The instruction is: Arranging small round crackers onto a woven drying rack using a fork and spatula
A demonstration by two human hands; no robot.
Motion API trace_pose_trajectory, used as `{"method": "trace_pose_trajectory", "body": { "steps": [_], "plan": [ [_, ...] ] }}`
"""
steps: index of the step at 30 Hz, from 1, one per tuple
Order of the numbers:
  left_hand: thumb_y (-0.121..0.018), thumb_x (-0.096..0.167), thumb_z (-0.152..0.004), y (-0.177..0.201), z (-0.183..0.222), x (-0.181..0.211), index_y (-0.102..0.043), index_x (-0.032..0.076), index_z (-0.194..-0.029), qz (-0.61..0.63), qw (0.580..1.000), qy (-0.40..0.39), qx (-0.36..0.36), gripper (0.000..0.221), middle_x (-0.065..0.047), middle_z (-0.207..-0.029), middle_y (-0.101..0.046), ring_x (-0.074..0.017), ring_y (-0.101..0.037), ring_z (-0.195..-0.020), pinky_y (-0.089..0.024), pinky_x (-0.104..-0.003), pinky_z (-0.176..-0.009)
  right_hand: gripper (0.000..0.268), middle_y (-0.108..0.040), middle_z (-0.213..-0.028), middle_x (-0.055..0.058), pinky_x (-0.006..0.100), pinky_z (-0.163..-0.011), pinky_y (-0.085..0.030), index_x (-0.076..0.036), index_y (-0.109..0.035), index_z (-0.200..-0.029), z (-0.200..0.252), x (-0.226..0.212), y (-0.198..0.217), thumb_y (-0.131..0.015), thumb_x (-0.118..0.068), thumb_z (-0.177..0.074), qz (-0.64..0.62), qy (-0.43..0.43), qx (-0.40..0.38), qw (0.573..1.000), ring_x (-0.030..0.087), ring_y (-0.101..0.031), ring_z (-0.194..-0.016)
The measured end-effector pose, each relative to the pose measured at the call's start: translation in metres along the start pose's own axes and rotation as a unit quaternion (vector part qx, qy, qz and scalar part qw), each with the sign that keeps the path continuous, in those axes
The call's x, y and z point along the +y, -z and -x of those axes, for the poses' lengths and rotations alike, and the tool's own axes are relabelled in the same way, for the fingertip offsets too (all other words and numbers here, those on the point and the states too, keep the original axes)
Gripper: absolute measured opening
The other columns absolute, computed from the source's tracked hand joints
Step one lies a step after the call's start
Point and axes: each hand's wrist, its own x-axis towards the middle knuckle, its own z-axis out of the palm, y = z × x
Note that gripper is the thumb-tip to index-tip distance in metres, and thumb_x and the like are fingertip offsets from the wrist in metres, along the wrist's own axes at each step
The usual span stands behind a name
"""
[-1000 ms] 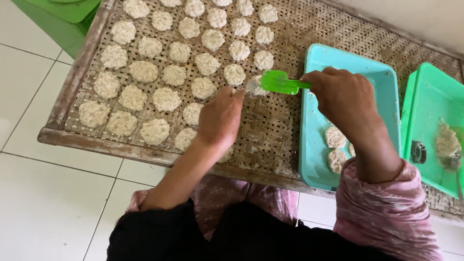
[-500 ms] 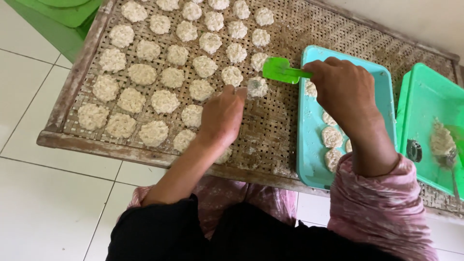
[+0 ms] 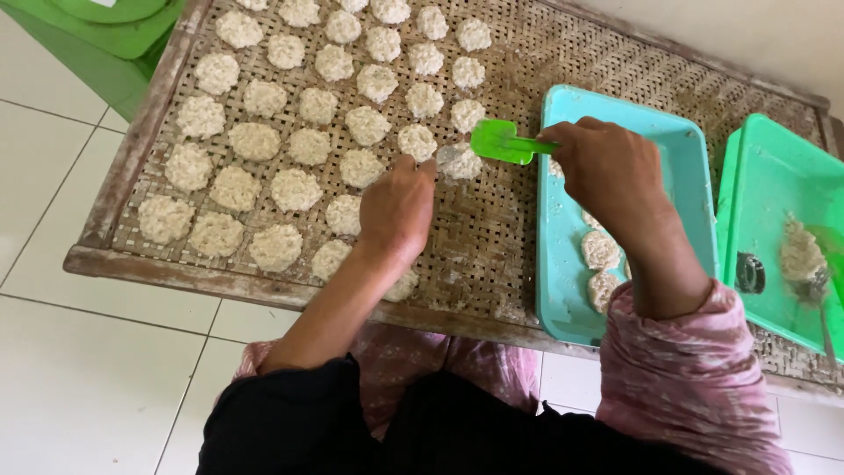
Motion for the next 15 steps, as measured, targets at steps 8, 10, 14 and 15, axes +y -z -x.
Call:
{"method": "trace_pose_trajectory", "body": {
  "steps": [8,10,14,15],
  "plan": [
    [-0.053,0.006,-0.105,0.016,0.007,0.011,-0.067,-0.004,-0.12,0.021,1.0,0.013,-0.005,0.024,-0.025,-0.101,-0.064,-0.0302,-0.074,-0.072,-0.063,-0.046,-0.063,0.026,-0.076,-0.104,0.01,0.054,-0.083,-0.06,-0.027,-0.074,-0.127,0.0,-0.003,-0.003,-0.059,-0.021,-0.106,0.0,0.01,-0.016,1.0,0.037,-0.074,-0.095],
    [-0.054,0.004,-0.102,-0.001,0.004,0.001,-0.068,-0.003,-0.118,0.012,1.0,0.006,-0.011,0.022,-0.022,-0.101,-0.063,-0.0289,-0.075,-0.072,-0.063,-0.046,-0.063,0.026,-0.076,-0.104,0.01,0.053,-0.083,-0.06,-0.027,-0.075,-0.127,0.001,0.0,-0.003,-0.06,-0.021,-0.106,0.008,0.016,-0.022,1.0,0.036,-0.074,-0.095],
    [-0.064,-0.007,-0.092,-0.016,0.002,-0.008,-0.069,0.002,-0.13,-0.068,0.997,-0.019,0.036,0.039,-0.02,-0.092,-0.064,-0.0192,-0.059,-0.051,-0.054,-0.026,-0.034,0.029,-0.072,-0.089,0.002,0.034,-0.045,-0.047,-0.025,-0.078,-0.121,0.013,0.011,0.003,-0.05,-0.025,-0.114,0.059,0.047,0.06,0.995,0.022,-0.063,-0.057],
    [-0.066,-0.01,-0.089,-0.013,0.003,-0.007,-0.069,0.001,-0.128,-0.064,0.997,-0.023,0.035,0.041,-0.023,-0.096,-0.065,-0.0212,-0.063,-0.053,-0.057,-0.026,-0.036,0.027,-0.075,-0.094,0.0,0.038,-0.051,-0.053,-0.026,-0.078,-0.119,0.017,0.014,0.004,-0.052,-0.027,-0.114,0.096,0.045,0.08,0.991,0.025,-0.068,-0.062]
  ]
}}
